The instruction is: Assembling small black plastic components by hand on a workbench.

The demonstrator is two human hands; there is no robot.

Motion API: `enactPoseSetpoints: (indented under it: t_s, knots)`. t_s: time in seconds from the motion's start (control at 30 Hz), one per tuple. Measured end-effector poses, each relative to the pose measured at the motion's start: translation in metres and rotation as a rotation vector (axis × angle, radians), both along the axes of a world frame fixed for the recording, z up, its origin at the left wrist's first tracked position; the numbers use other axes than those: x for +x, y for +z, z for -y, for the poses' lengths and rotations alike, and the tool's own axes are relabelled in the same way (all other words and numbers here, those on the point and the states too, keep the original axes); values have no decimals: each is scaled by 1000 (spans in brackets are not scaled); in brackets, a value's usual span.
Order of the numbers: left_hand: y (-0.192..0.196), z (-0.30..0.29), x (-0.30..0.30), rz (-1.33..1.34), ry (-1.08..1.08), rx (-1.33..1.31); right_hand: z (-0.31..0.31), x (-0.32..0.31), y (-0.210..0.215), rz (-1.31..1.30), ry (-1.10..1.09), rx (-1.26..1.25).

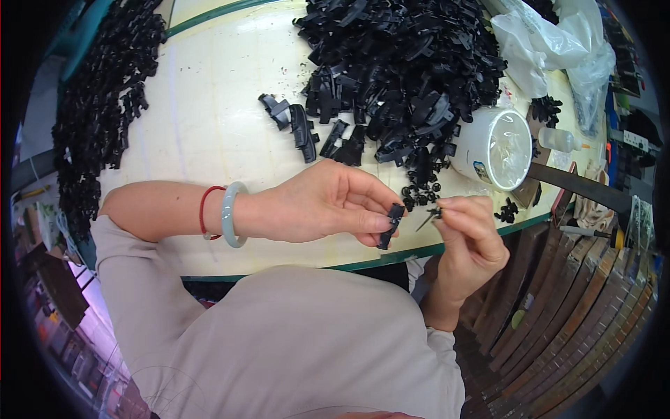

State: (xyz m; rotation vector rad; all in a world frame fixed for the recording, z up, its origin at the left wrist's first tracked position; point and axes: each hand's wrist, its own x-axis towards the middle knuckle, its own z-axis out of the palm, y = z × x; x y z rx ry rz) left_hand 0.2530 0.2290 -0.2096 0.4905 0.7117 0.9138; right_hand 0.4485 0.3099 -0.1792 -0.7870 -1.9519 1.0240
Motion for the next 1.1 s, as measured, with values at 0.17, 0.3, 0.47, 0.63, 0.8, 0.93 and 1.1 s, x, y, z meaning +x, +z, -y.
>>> enactPoseSetpoints:
  t_s: [0.17,0.3,0.47,0.63,0.8,0.93,1.1]
  knots:
    - [-1,1,-1,11,-14,8,8,-5,-8,11,104,-7]
    - [-2,2,-1,20,-3,30,10,-6,-6,29,125,26]
    - [-1,1,-2,30,-3,19,12,-7,-8,52,137,32]
    - [-1,1,-1,15,6,12,11,-9,-9,60,136,33]
    - [-1,3,-2,5,33,27,9,-5,-12,152,209,223]
    - [0,6,-2,-75,71,42,21,5,-20,162,250,212]
    - [25,9,-9,-149,106,52,23,17,-22,-124,-42,-10]
